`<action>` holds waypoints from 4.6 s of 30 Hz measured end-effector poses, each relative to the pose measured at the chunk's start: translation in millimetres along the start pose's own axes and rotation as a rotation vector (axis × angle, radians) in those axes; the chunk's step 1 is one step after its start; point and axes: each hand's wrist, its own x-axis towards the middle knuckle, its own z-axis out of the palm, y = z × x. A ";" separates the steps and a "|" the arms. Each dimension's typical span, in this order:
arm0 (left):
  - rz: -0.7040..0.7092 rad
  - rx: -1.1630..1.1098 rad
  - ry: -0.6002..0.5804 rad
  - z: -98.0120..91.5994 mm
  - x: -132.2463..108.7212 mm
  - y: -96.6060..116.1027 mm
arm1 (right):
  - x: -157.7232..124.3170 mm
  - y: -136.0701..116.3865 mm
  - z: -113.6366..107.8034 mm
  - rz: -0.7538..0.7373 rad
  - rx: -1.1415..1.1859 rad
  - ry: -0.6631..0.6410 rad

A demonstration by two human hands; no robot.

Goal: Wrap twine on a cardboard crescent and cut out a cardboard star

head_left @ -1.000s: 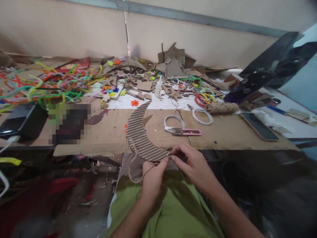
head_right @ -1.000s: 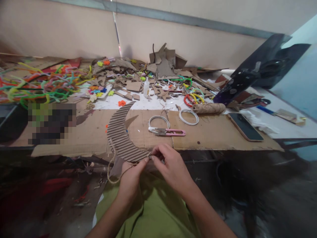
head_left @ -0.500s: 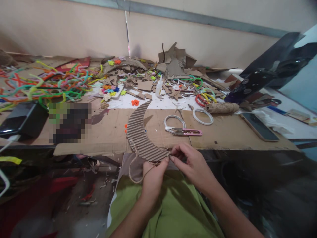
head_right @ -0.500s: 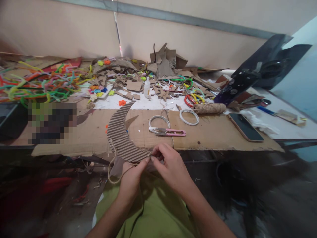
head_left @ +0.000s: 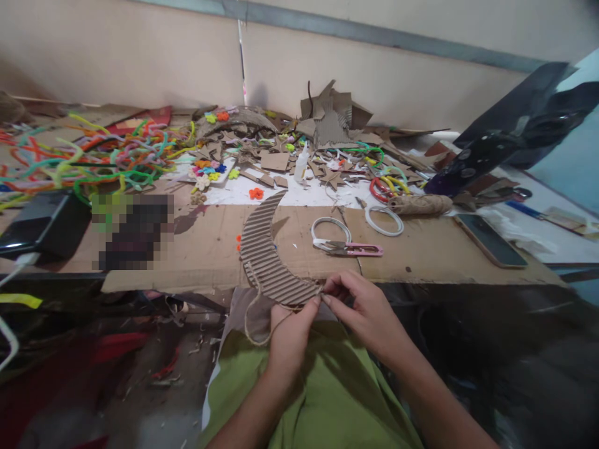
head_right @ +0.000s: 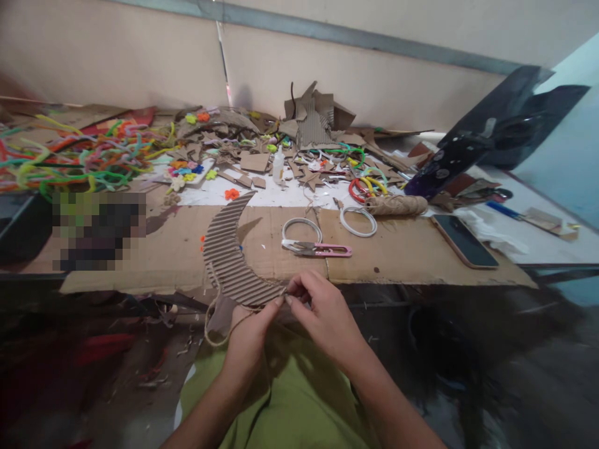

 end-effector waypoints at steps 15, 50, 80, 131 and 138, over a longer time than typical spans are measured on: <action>-0.005 0.034 0.019 -0.4 0.9 0.6 | 0.6 -0.2 0.1 -0.025 -0.004 0.010; 0.069 0.053 0.063 3.3 -1.5 -3.9 | -6.1 -5.4 7.5 -0.106 -0.207 0.156; 0.035 -0.069 0.024 5.8 -7.7 4.2 | -3.2 -6.1 5.1 -0.046 -0.134 0.112; 0.044 0.016 0.111 6.5 -9.9 -13.4 | -3.9 2.1 15.9 -0.015 -0.127 0.188; 0.033 0.005 0.118 5.3 -11.8 -8.5 | -5.7 2.5 12.8 -0.036 -0.093 0.178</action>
